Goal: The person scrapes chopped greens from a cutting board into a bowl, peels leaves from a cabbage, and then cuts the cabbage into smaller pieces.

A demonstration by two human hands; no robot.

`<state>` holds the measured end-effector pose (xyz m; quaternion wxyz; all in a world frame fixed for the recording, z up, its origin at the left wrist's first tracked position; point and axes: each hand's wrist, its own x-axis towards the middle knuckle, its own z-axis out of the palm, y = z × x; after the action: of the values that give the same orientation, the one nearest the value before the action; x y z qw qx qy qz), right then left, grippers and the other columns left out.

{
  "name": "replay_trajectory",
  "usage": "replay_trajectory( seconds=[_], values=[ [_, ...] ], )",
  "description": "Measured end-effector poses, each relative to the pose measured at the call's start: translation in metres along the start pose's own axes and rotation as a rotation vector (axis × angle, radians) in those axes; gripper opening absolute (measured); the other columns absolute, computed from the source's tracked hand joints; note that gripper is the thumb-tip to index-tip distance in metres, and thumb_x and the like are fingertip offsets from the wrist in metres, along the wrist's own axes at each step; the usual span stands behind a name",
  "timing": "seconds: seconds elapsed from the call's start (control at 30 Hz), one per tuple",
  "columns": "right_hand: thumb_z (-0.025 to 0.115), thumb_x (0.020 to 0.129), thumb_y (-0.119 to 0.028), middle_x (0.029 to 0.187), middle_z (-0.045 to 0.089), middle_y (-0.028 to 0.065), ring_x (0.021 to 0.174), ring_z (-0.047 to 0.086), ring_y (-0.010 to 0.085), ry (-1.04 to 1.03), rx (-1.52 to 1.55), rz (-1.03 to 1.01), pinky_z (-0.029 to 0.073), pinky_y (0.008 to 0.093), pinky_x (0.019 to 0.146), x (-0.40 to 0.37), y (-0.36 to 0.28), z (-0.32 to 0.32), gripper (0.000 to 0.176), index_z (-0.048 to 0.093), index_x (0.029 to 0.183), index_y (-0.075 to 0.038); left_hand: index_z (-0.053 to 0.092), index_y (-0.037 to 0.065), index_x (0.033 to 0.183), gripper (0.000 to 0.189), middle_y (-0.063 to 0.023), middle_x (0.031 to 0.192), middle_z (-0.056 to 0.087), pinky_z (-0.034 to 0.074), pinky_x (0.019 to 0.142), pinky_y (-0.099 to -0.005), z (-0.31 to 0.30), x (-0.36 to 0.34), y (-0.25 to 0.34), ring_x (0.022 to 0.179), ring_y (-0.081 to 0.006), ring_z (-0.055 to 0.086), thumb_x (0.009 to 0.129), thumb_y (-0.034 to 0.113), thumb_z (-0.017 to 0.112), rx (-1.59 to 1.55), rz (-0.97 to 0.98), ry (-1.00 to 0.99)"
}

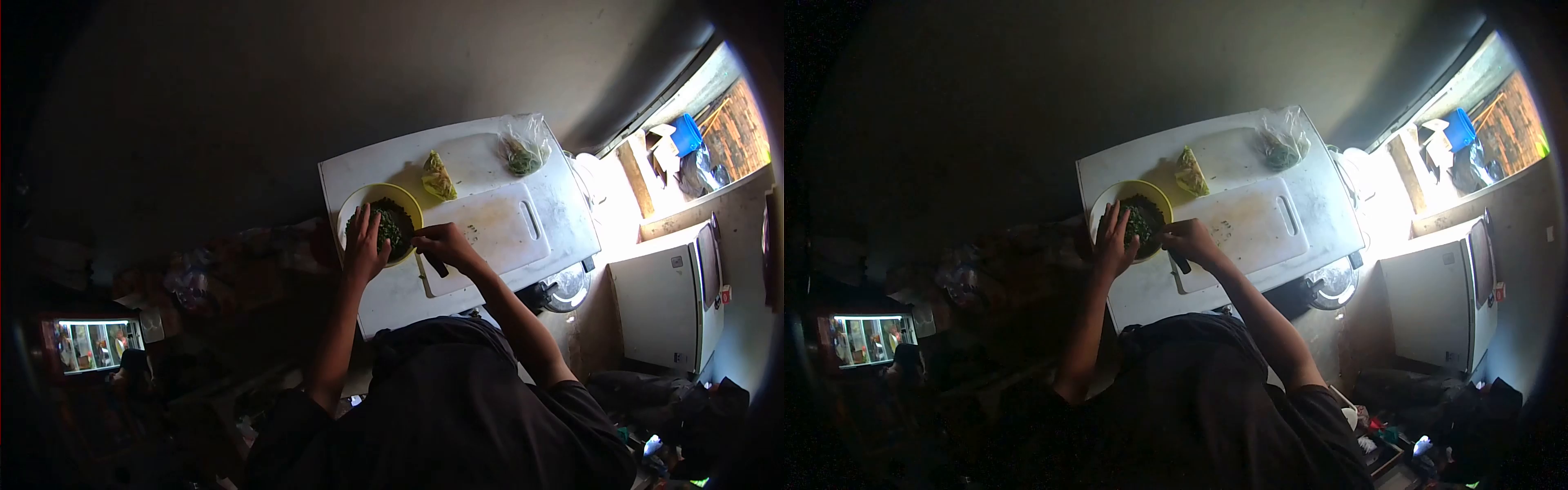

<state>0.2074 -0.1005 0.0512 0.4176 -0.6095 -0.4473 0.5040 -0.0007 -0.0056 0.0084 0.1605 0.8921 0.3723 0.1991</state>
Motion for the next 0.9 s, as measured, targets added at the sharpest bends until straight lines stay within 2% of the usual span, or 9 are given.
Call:
replay_trajectory(
  seconds=[0.1, 0.17, 0.27, 0.37, 0.4, 0.57, 0.67, 0.73, 0.9],
  values=[
    [0.073, 0.084, -0.025, 0.078, 0.073, 0.0090, 0.063, 0.066, 0.0148, 0.055, -0.269, -0.035, 0.052, 0.0318, 0.061, 0.004, 0.001, 0.003, 0.029, 0.075, 0.105, -0.005, 0.052, 0.000, 0.134, 0.043, -0.0190, 0.151, 0.038, 0.033, 0.113, -0.0451, -0.001, 0.002, 0.004, 0.139, -0.0358, 0.037, 0.093, 0.011, 0.052, -0.078, 0.041, 0.116],
    [0.075, 0.080, -0.028, 0.081, 0.073, 0.0097, 0.067, 0.069, 0.0217, 0.073, -0.563, -0.073, 0.053, 0.0359, 0.064, -0.005, -0.020, 0.003, 0.030, 0.076, 0.105, -0.012, 0.060, 0.002, 0.124, 0.034, -0.0165, 0.135, 0.057, 0.047, 0.101, -0.0410, 0.001, 0.001, 0.005, 0.123, -0.0329, 0.056, 0.092, 0.000, 0.049, -0.236, -0.080, 0.160],
    [0.075, 0.079, -0.031, 0.081, 0.073, 0.0097, 0.069, 0.069, 0.0276, 0.120, -0.670, -0.091, 0.054, 0.0388, 0.066, -0.010, -0.019, 0.006, 0.031, 0.076, 0.106, -0.015, 0.065, 0.004, 0.115, 0.030, -0.0127, 0.116, 0.068, 0.054, 0.089, -0.0379, 0.006, 0.003, -0.002, 0.106, -0.0303, 0.066, 0.091, -0.004, 0.050, -0.197, -0.072, 0.298],
    [0.074, 0.080, -0.030, 0.081, 0.073, 0.0100, 0.071, 0.069, 0.0294, 0.138, -0.655, -0.108, 0.054, 0.0396, 0.067, -0.015, -0.015, 0.007, 0.030, 0.075, 0.106, -0.015, 0.067, 0.004, 0.110, 0.025, -0.0121, 0.107, 0.071, 0.055, 0.086, -0.0373, 0.006, 0.005, -0.003, 0.101, -0.0279, 0.068, 0.090, -0.002, 0.054, -0.256, -0.157, 0.352],
    [0.074, 0.080, -0.030, 0.081, 0.073, 0.0100, 0.071, 0.069, 0.0294, 0.141, -0.654, -0.102, 0.054, 0.0396, 0.067, -0.017, -0.011, 0.007, 0.030, 0.075, 0.106, -0.015, 0.068, 0.006, 0.107, 0.024, -0.0096, 0.104, 0.072, 0.056, 0.079, -0.0321, 0.006, 0.005, -0.003, 0.093, -0.0229, 0.071, 0.086, -0.003, 0.061, -0.246, -0.152, 0.396],
    [0.067, 0.087, -0.025, 0.082, 0.073, 0.0107, 0.074, 0.070, 0.0238, 0.077, -0.357, 0.000, 0.054, 0.0366, 0.069, -0.014, 0.027, -0.005, 0.025, 0.074, 0.107, -0.011, 0.066, 0.004, 0.102, 0.024, -0.0081, 0.107, 0.067, 0.056, 0.077, -0.0309, 0.012, 0.006, -0.009, 0.093, -0.0210, 0.070, 0.081, -0.008, 0.065, -0.278, -0.131, 0.433],
    [0.064, 0.092, -0.023, 0.081, 0.073, 0.0064, 0.073, 0.066, 0.0128, 0.030, -0.217, -0.033, 0.053, 0.0303, 0.070, -0.025, 0.046, -0.021, 0.026, 0.072, 0.109, -0.004, 0.065, 0.001, 0.105, 0.026, -0.0112, 0.109, 0.064, 0.057, 0.081, -0.0326, 0.013, 0.007, -0.009, 0.098, -0.0254, 0.067, 0.083, -0.010, 0.061, -0.363, -0.182, 0.390],
    [0.064, 0.093, -0.023, 0.084, 0.072, 0.0060, 0.075, 0.066, 0.0124, 0.040, -0.132, -0.004, 0.053, 0.0295, 0.070, -0.037, 0.057, -0.036, 0.028, 0.070, 0.110, -0.002, 0.065, 0.002, 0.104, 0.024, -0.0102, 0.112, 0.062, 0.055, 0.083, -0.0357, 0.012, 0.006, -0.009, 0.103, -0.0284, 0.064, 0.083, -0.009, 0.061, -0.157, -0.108, 0.373],
    [0.063, 0.095, -0.022, 0.091, 0.072, 0.0071, 0.078, 0.065, 0.0117, 0.124, 0.043, 0.076, 0.052, 0.0275, 0.072, -0.066, 0.083, -0.065, 0.031, 0.067, 0.115, 0.001, 0.065, 0.004, 0.103, 0.024, -0.0097, 0.112, 0.062, 0.054, 0.085, -0.0379, 0.006, 0.008, 0.013, 0.106, -0.0309, 0.062, 0.084, -0.009, 0.057, -0.165, -0.135, 0.361]
  ],
)
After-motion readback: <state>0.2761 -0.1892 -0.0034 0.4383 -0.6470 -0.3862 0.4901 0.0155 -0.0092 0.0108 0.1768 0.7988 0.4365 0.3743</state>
